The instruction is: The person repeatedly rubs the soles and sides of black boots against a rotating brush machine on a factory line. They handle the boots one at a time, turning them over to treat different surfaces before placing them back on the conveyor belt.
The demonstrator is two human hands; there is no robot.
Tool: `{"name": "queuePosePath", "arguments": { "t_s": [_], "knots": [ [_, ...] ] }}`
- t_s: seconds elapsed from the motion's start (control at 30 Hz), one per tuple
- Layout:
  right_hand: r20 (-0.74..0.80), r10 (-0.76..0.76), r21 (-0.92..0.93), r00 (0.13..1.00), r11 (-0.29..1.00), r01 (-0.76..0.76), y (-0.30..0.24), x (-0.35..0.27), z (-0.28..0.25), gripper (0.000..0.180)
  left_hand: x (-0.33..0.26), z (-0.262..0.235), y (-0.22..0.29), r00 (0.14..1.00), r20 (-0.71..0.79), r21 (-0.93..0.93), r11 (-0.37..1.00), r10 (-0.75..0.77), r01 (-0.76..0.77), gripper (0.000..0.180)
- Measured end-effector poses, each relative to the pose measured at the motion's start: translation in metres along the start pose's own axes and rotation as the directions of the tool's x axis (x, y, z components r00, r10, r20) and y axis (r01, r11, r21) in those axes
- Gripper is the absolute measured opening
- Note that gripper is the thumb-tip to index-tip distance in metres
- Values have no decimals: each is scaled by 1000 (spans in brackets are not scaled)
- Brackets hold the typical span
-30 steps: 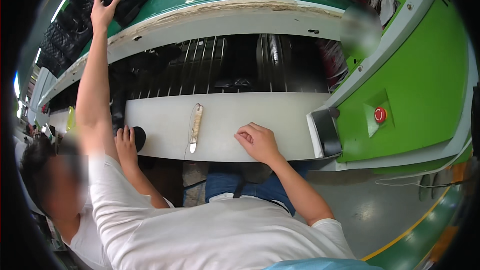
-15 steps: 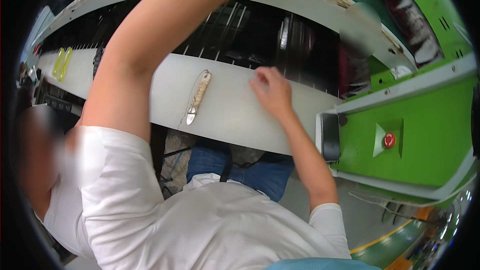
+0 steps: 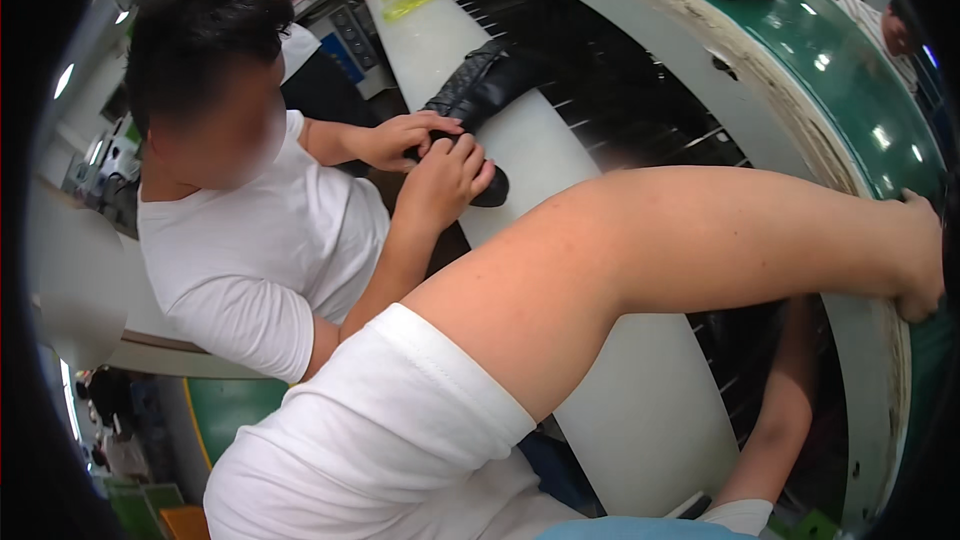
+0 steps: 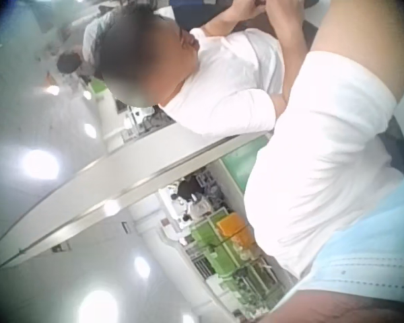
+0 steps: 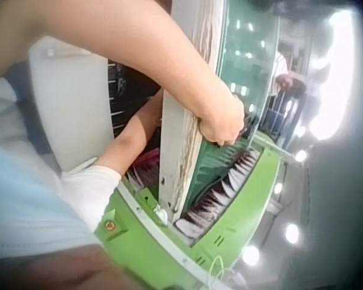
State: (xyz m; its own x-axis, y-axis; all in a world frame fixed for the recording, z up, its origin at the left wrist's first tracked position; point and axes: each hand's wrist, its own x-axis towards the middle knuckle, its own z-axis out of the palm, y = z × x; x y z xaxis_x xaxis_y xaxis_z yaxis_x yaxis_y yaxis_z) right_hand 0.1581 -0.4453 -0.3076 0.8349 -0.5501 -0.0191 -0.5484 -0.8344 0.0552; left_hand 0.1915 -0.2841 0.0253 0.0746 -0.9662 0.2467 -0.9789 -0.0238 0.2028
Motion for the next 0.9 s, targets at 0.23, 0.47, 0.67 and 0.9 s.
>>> {"name": "queuePosePath", "arguments": {
  "t_s": [0.23, 0.47, 0.67, 0.9],
  "knots": [
    [118, -77, 21, 990, 997, 75, 26, -8, -1, 95, 3, 5, -11, 998, -55, -35, 999, -37, 35, 47],
    [256, -281, 328, 925, 925, 190, 12, -72, -82, 90, -1, -3, 7, 969, -247, -106, 994, -34, 8, 39],
    [186, -330, 716, 925, 691, 103, -77, -206, -139, 79, -24, -18, -13, 725, -689, 16, 1000, 7, 6, 38],
    [159, 71, 945, 985, -299, -131, -69, -412, -98, 61, -170, -101, 26, -245, -956, -65, 933, -160, -355, 15]
  ]
}}
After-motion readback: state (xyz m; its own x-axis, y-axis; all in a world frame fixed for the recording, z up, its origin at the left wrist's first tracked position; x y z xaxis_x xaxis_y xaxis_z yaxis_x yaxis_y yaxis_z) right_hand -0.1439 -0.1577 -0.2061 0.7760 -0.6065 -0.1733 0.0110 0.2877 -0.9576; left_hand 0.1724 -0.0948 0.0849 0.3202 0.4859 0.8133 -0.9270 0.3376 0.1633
